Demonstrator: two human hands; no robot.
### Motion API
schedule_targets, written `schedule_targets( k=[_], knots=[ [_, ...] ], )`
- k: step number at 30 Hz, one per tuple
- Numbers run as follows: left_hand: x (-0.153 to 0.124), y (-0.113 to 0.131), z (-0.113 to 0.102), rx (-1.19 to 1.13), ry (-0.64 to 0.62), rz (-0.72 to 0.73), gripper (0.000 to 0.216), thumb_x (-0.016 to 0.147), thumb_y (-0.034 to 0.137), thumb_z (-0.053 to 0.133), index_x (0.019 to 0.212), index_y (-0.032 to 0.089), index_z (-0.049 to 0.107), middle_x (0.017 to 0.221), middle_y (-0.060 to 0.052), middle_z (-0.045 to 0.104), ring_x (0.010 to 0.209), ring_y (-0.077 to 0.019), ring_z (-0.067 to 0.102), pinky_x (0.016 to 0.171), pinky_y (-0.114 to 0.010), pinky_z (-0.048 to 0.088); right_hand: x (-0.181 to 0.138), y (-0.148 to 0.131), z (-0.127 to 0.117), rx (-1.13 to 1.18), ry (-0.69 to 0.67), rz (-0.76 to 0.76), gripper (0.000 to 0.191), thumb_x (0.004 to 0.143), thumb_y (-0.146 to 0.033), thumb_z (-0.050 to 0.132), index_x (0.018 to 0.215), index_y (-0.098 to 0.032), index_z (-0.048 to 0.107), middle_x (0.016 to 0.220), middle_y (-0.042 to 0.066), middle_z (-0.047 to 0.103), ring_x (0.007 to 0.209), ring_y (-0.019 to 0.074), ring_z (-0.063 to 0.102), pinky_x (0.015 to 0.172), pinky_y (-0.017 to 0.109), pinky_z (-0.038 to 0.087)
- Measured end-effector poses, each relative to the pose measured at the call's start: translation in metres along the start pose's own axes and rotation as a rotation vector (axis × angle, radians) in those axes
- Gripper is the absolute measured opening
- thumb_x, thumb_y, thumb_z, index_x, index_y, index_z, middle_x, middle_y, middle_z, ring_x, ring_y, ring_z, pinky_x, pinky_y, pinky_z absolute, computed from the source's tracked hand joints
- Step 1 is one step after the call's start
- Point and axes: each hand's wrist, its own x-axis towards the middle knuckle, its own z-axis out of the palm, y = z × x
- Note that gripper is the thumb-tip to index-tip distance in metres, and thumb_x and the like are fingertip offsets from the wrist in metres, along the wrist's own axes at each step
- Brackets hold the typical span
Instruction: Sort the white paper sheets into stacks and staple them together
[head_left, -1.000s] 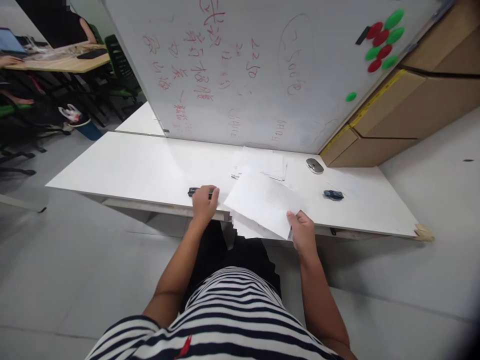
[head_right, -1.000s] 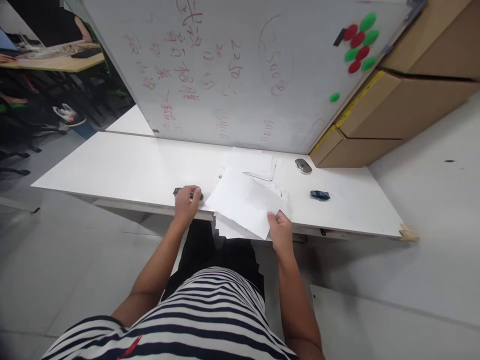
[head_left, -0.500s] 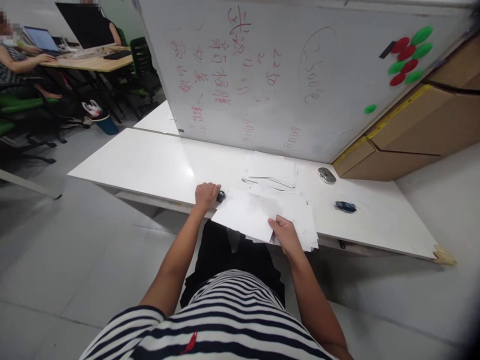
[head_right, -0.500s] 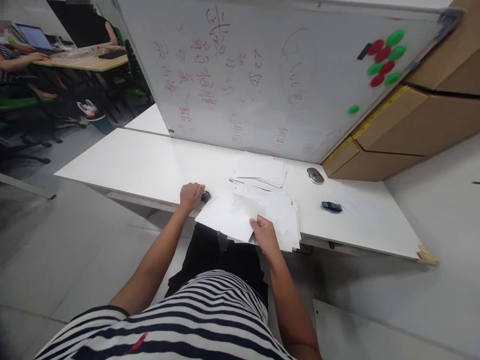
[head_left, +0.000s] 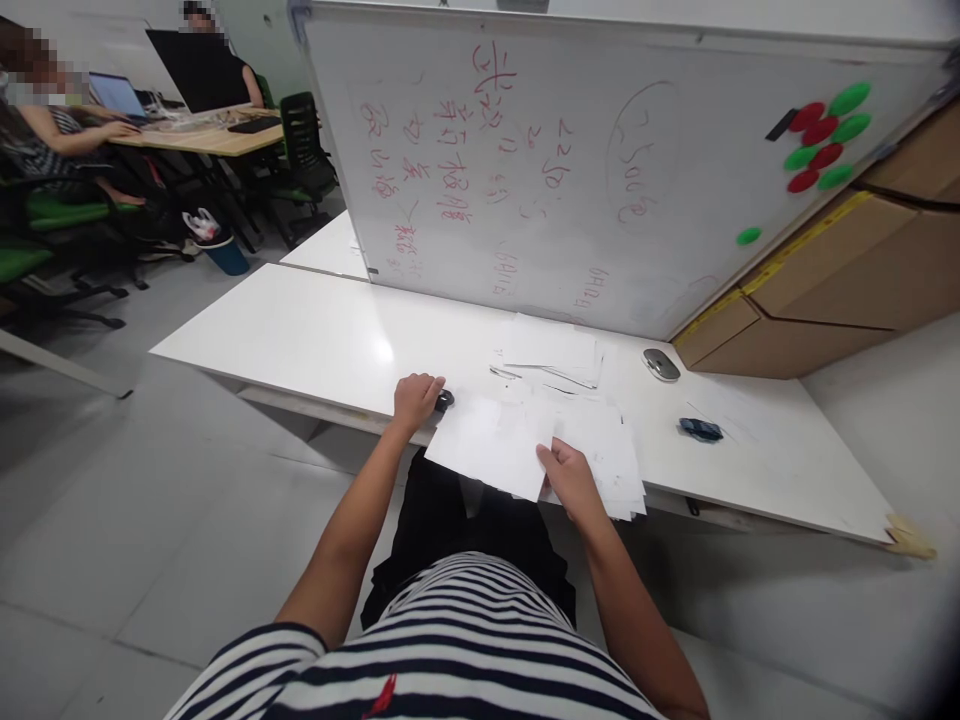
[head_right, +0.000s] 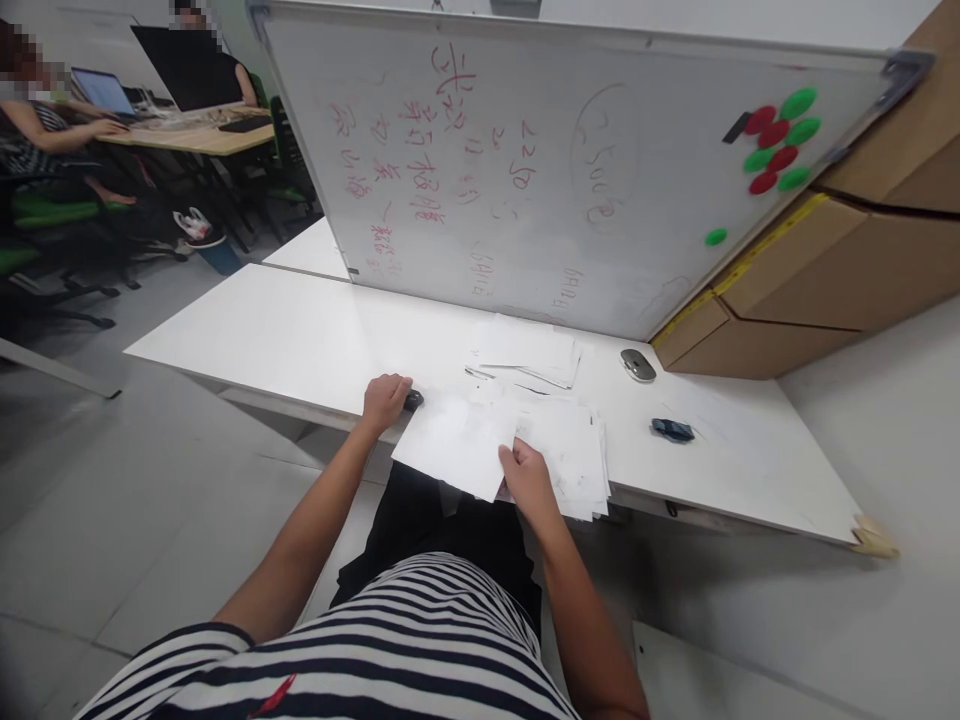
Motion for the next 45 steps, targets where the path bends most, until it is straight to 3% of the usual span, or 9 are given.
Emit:
schedule_targets(
  k=[6, 12, 20, 26, 36, 40, 45],
  knots=[
    [-0.001, 0.001, 0.003, 0.003, -0.007, 0.035, 0.052, 0.098, 0.047, 0.025, 0.06, 0.021, 0.046, 0.068, -0.006, 0.059, 0.071, -0.0195, 0.051, 0.068, -0.035, 0.028, -0.008, -0.004, -0.003, 0.007, 0.11, -0.093, 0.033, 0.083, -0.049, 0.054, 0.068, -0.02, 0.053, 0.061, -0.002, 0.054, 0.059, 0.0135, 0.046, 0.054, 0.024, 0.035],
    [-0.003, 0.001, 0.005, -0.035, 0.007, 0.038, 0.05, 0.098, 0.046, 0.027, 0.06, 0.021, 0.047, 0.068, -0.005, 0.06, 0.07, -0.0191, 0.05, 0.07, -0.035, 0.029, 0.0, 0.0, 0.01, 0.153, 0.003, -0.049, 0.031, 0.081, -0.05, 0.058, 0.078, -0.019, 0.06, 0.069, 0.0, 0.06, 0.067, 0.0165, 0.053, 0.061, 0.026, 0.041],
    [-0.002, 0.003, 0.004, -0.028, -0.004, 0.016, 0.054, 0.098, 0.049, 0.024, 0.059, 0.021, 0.047, 0.066, -0.006, 0.059, 0.07, -0.0194, 0.051, 0.07, -0.035, 0.029, -0.008, -0.001, 0.007, 0.169, 0.129, -0.084, 0.03, 0.082, -0.048, 0.06, 0.071, -0.02, 0.057, 0.064, -0.003, 0.056, 0.064, 0.0143, 0.05, 0.06, 0.024, 0.039],
    [-0.001, 0.003, 0.003, -0.024, -0.007, 0.015, 0.055, 0.098, 0.049, 0.025, 0.06, 0.02, 0.05, 0.068, -0.006, 0.06, 0.071, -0.0189, 0.051, 0.068, -0.035, 0.028, -0.006, -0.002, 0.007, 0.249, 0.124, -0.065, 0.03, 0.08, -0.049, 0.063, 0.083, -0.019, 0.065, 0.073, 0.001, 0.064, 0.069, 0.0165, 0.055, 0.065, 0.027, 0.044],
    [-0.002, 0.004, 0.003, -0.003, -0.008, 0.017, 0.051, 0.099, 0.046, 0.028, 0.06, 0.02, 0.05, 0.07, -0.006, 0.06, 0.074, -0.0192, 0.052, 0.07, -0.035, 0.027, -0.009, -0.001, 0.005, 0.234, 0.15, -0.073, 0.032, 0.08, -0.051, 0.062, 0.073, -0.02, 0.059, 0.066, -0.001, 0.059, 0.063, 0.0151, 0.05, 0.059, 0.025, 0.04],
    [-0.003, 0.006, 0.001, -0.04, -0.02, 0.006, 0.052, 0.098, 0.046, 0.028, 0.059, 0.02, 0.049, 0.069, -0.005, 0.06, 0.073, -0.0189, 0.052, 0.07, -0.035, 0.029, -0.008, 0.0, 0.013, 0.188, 0.085, -0.05, 0.03, 0.083, -0.049, 0.06, 0.076, -0.02, 0.06, 0.069, -0.001, 0.059, 0.065, 0.0143, 0.052, 0.06, 0.024, 0.041],
    [-0.002, 0.013, -0.005, -0.083, -0.045, -0.047, 0.052, 0.097, 0.049, 0.031, 0.059, 0.021, 0.054, 0.069, -0.006, 0.063, 0.075, -0.0203, 0.055, 0.075, -0.037, 0.034, -0.007, -0.001, 0.029, 0.154, -0.107, -0.001, 0.036, 0.085, -0.051, 0.057, 0.1, -0.019, 0.064, 0.068, -0.002, 0.063, 0.058, 0.0151, 0.058, 0.057, 0.026, 0.046]
  ],
)
